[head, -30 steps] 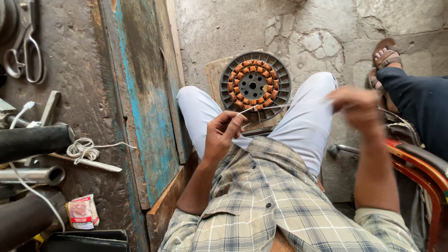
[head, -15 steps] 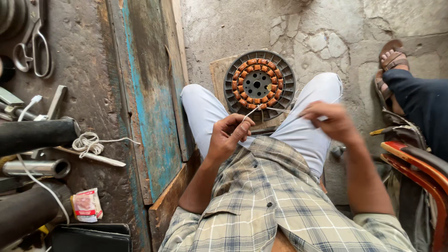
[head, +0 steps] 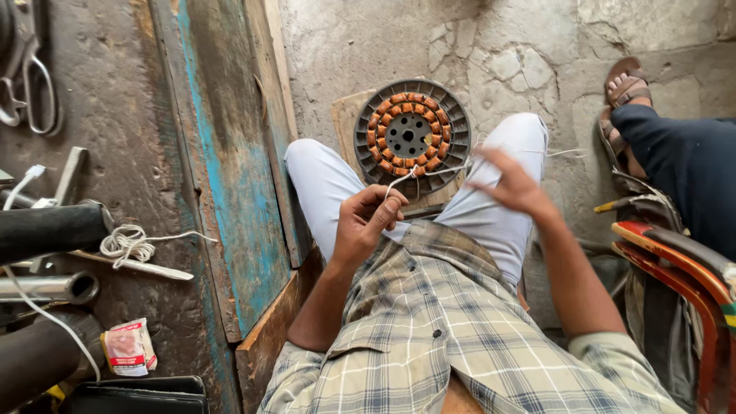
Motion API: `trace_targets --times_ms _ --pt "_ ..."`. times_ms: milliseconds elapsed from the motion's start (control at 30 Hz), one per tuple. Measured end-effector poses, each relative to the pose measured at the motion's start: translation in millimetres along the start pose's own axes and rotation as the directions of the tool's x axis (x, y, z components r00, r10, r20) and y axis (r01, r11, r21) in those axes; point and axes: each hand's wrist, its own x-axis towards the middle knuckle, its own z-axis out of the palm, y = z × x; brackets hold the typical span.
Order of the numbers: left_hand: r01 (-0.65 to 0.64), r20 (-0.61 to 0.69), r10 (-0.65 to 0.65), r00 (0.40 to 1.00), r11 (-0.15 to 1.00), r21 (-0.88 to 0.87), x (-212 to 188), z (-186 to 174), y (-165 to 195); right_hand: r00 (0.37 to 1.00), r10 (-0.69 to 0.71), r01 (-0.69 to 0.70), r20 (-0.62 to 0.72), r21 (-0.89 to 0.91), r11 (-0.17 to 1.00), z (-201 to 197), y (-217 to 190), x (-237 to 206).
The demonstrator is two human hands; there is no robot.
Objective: The person sits on a chair with a motor armature resting on their lap and ties white cord around the copper coil windings, looping and tightening the string around successive slots to bind the windings in place. They pull the cord taut by hand and work around the circular armature throughout the clip.
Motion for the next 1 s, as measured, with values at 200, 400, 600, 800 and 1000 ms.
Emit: trace_targets --times_ms 200,400,600,800,1000 --pt "-0.007 -0.041 0.009 0.999 0.999 0.033 11 -9 9 0.876 0.12 0.144 -0.466 0.491 0.859 -72 4 -36" --pt "-0.047 0.056 0.049 0.997 0.999 -0.026 19 -3 0 0.709 -0.299 -0.112 -0.639 -0.52 0.847 -82 -46 -21" --pt "0.039 0.074 -0.032 0.997 0.994 -0.099 19 25 -3 0.784 -0.584 0.484 -0.212 -0.382 0.788 9 -137 23" --pt "-0.38 0.027 0.45 0.893 0.718 0.584 43 19 15 0.842 -0.465 0.425 -0.273 -0.196 0.884 2 -153 26" --pt "-0.347 0.103 0.581 0.807 0.325 0.88 63 7 12 0.889 -0.22 0.279 -0.402 0.096 0.955 18 -143 26"
